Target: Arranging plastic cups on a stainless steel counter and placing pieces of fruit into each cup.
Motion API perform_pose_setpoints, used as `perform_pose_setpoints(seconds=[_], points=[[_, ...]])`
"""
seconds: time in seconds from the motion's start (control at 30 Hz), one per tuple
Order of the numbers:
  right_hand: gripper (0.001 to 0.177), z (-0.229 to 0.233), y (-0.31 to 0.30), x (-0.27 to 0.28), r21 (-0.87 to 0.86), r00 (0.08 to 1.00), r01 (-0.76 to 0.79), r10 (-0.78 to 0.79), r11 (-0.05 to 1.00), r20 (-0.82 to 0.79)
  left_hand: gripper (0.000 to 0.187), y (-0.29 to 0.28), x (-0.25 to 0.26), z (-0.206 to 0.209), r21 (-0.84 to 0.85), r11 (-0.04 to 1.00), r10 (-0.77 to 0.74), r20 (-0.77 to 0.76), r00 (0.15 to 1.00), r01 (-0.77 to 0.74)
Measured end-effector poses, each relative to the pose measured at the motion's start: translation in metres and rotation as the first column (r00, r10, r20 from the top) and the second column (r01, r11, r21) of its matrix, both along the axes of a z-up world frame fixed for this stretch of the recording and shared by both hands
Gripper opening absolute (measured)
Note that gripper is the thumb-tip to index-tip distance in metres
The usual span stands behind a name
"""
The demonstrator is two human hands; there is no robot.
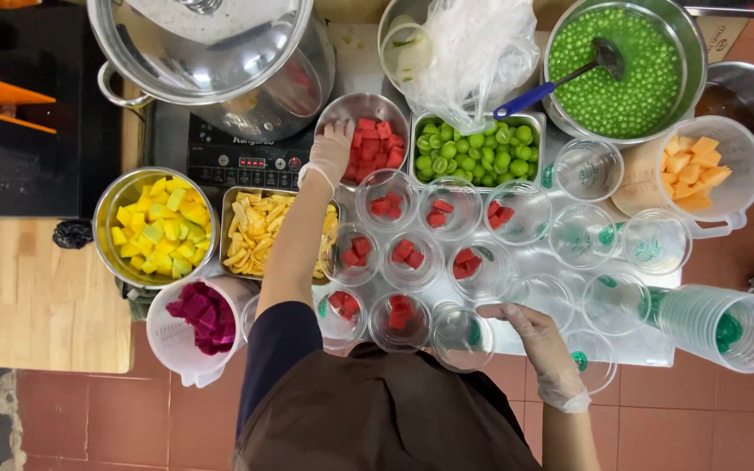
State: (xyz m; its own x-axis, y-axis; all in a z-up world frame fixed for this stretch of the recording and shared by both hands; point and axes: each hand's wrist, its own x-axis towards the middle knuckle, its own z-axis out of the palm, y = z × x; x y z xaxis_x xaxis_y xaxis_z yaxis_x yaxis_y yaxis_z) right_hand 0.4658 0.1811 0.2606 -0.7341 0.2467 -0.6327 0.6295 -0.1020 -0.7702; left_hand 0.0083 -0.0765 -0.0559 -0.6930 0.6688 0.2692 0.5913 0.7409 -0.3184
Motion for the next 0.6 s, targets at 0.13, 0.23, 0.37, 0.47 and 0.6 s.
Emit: perform_pose_setpoints(seconds=[0.13,0.23,0.37,0.47,0.6], points=[[0.051,-0.001,-0.011,-0.019,0.016,0.999,-0.017,0.016,1.0,0.032,0.046,0.015,-0.023,-0.028,-0.224,0.971,0.149,0.312,0.938,-0.079],[0.052,-0.008,-0.013,-0.018,0.007,0.999,-0.024,0.024,1.0,0.032,0.034,0.023,-0.014,-0.015,-0.258,0.963,0.16,0.309,0.938,-0.08],[0.053,-0.01,-0.013,-0.024,-0.002,0.999,-0.052,0.052,0.999,0.003,0.03,0.018,-0.026,-0.004,-0.205,0.979,0.074,0.327,0.942,-0.005],[0.055,-0.016,-0.015,-0.02,0.008,0.998,-0.058,0.058,0.998,-0.015,0.026,0.012,-0.026,-0.006,-0.185,0.981,0.01,0.364,0.931,0.062],[0.054,-0.014,-0.018,-0.021,0.012,0.997,-0.069,0.069,0.998,0.028,0.025,0.015,-0.026,-0.009,-0.191,0.981,0.041,0.393,0.919,0.038]])
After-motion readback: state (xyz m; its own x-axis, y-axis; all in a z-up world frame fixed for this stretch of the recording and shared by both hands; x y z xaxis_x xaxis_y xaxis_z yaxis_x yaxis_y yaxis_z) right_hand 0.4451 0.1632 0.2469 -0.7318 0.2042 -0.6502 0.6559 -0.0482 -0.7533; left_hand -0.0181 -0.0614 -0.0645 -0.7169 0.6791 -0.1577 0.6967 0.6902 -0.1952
